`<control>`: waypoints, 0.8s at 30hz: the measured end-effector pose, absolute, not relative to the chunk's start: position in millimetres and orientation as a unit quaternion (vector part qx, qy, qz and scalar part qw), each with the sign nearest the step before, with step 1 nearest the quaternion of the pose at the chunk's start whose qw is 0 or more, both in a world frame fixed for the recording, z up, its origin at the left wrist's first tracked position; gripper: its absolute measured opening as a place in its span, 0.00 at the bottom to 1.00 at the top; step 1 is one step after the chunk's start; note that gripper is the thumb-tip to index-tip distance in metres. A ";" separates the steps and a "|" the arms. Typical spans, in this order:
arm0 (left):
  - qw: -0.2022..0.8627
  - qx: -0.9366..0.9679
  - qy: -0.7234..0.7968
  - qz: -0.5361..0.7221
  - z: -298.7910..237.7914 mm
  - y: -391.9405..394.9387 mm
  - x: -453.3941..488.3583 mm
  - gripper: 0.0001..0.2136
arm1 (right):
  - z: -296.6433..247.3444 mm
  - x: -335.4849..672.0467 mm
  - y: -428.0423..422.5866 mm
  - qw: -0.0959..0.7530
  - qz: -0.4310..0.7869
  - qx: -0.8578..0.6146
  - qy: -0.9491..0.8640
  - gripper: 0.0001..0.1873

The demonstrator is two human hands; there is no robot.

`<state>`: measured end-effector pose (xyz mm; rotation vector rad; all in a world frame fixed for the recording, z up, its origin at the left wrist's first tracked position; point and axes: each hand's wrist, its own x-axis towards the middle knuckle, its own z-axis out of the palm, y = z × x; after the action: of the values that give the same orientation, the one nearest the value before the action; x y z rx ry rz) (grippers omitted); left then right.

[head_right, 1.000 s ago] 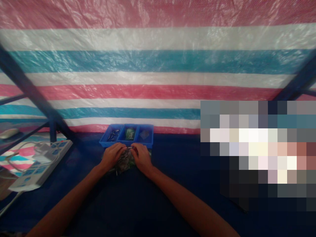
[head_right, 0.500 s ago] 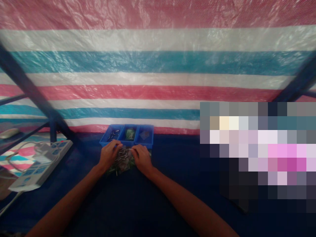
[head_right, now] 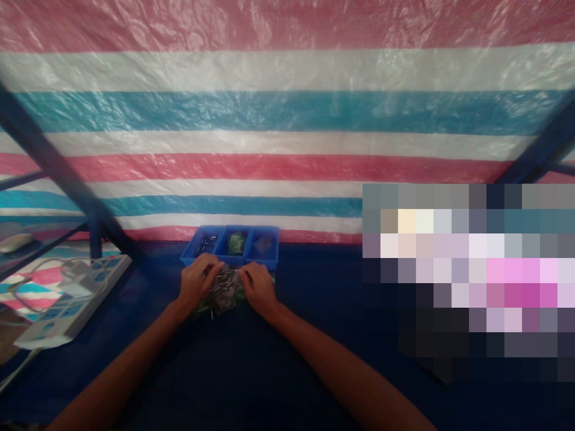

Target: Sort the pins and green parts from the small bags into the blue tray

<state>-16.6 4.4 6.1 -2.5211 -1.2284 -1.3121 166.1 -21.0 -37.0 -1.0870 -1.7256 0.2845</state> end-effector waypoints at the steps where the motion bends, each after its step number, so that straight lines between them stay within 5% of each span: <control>1: 0.019 -0.820 -0.382 -0.425 5.8 4.1 -16.6 0.08 | -36.8 166.1 -21.1 0.516 0.119 -0.452 -0.718 0.14; 24: -0.012 -0.865 -0.353 -0.358 0.7 8.4 -14.7 0.07 | -37.3 166.4 -20.5 0.555 0.141 -0.438 -0.693 0.09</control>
<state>-14.7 8.4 0.7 -2.7373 -1.1170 -1.1324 166.4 -20.5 -37.3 -1.0349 -1.6362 0.3326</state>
